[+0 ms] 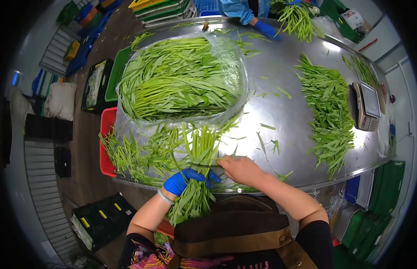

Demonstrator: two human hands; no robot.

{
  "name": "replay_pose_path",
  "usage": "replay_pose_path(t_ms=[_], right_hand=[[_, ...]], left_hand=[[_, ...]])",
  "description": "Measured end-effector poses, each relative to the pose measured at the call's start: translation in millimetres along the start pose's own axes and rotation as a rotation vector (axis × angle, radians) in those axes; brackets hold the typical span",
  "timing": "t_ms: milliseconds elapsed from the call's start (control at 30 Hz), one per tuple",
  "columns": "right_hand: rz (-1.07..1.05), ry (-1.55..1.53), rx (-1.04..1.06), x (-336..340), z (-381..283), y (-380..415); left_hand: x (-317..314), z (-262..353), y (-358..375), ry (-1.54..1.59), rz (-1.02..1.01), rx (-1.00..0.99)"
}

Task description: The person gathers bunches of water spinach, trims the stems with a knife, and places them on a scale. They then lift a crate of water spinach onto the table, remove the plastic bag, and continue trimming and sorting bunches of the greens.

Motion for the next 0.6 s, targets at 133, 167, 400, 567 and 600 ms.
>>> replay_pose_path(t_ms=[133, 167, 400, 567, 600], right_hand=[[-0.122, 0.048, -0.09, -18.7, -15.1, -13.1], [-0.16, 0.04, -0.1, -25.1, -13.1, -13.0], [-0.552, 0.052, -0.314, -125.2, 125.1, 49.7], [-0.248, 0.099, -0.217, -53.0, 128.1, 22.0], [-0.12, 0.062, -0.209, -21.0, 126.5, 2.5]], left_hand=[[-10.6, 2.6, 0.2, -0.339, -0.023, -0.037], [-9.8, 9.9, 1.6, -0.296, 0.032, -0.073], [35.2, 70.3, 43.7, -0.443, 0.341, -0.438], [50.9, 127.0, 44.8, -0.296, 0.645, -0.863], [49.1, 131.9, 38.3, -0.198, 0.636, -0.965]])
Point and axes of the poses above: each hand's wrist, its own y-axis away from the middle knuckle, its own x-axis out of the back of the hand, z = x × y, the point moved 6 cm from there along -y, towards the middle knuckle, and after that the axes turned 11 degrees about -x, right-handed, at the moved point
